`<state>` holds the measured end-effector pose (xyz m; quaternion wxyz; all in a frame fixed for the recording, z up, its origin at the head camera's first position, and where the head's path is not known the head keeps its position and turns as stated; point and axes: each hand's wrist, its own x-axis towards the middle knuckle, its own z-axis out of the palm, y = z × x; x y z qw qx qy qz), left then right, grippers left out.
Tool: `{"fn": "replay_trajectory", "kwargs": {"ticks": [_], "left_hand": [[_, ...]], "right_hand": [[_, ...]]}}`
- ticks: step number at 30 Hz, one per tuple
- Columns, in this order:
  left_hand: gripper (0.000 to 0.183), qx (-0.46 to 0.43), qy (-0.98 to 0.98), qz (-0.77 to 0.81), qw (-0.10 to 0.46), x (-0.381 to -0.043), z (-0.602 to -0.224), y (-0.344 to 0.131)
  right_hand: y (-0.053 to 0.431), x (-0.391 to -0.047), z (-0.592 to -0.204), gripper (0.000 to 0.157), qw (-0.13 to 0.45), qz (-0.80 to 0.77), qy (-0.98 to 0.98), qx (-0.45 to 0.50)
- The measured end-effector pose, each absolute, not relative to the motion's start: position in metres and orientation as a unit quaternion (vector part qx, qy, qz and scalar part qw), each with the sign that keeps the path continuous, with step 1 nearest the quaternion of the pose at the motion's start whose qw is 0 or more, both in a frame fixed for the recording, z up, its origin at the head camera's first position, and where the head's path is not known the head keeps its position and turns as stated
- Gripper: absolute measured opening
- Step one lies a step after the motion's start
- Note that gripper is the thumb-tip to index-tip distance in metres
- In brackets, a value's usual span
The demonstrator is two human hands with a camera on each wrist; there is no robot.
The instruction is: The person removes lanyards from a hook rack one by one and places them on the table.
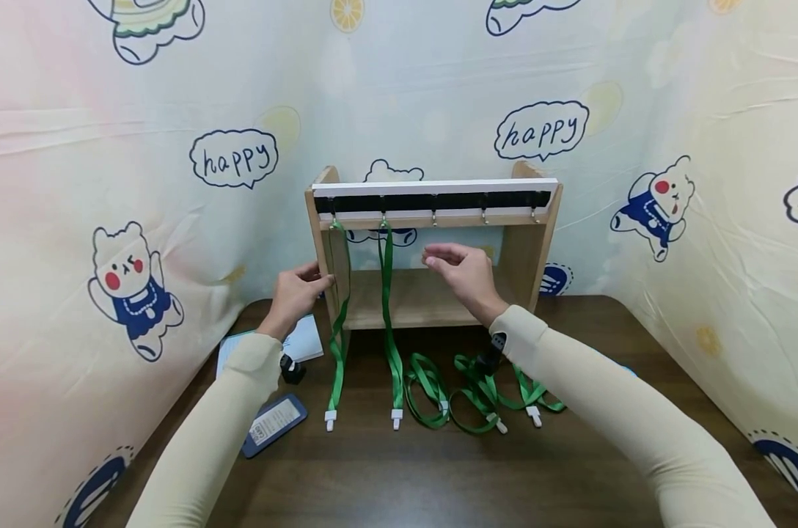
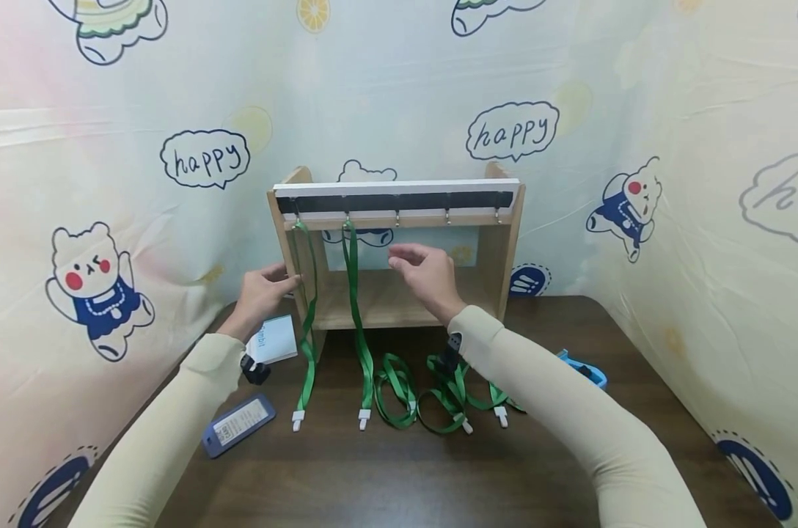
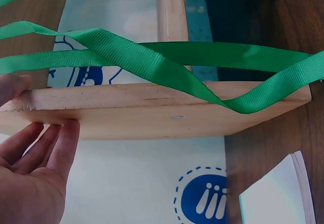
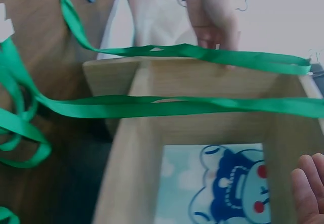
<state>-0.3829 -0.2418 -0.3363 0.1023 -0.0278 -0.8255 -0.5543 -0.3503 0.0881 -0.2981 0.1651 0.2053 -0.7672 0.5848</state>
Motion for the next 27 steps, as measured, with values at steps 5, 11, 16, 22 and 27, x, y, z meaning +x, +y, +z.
{"fn": "replay_trajectory", "kwargs": {"ticks": [5,11,16,22,27], "left_hand": [[0.065,-0.028,-0.826,-0.554,0.104,-0.382,-0.335,-0.243],[0.065,-0.027,-0.824,-0.556,0.107,-0.383,-0.337,-0.244],[0.064,-0.032,-0.826,-0.552,0.108,-0.383,-0.34,-0.245],[0.063,-0.037,-0.828,-0.549,0.109,-0.382,-0.34,-0.244],[0.065,-0.037,-0.828,-0.548,0.108,-0.381,-0.338,-0.242]], "right_hand": [[0.08,-0.347,-0.277,0.025,0.163,0.587,-0.763,0.217],[0.064,-0.35,-0.263,0.028,0.181,0.561,-0.78,0.21],[0.05,-0.353,-0.259,0.028,0.19,0.556,-0.782,0.21],[0.035,-0.353,-0.26,0.029,0.19,0.547,-0.787,0.211],[0.025,-0.355,-0.263,0.03,0.173,0.566,-0.784,0.187]]}}
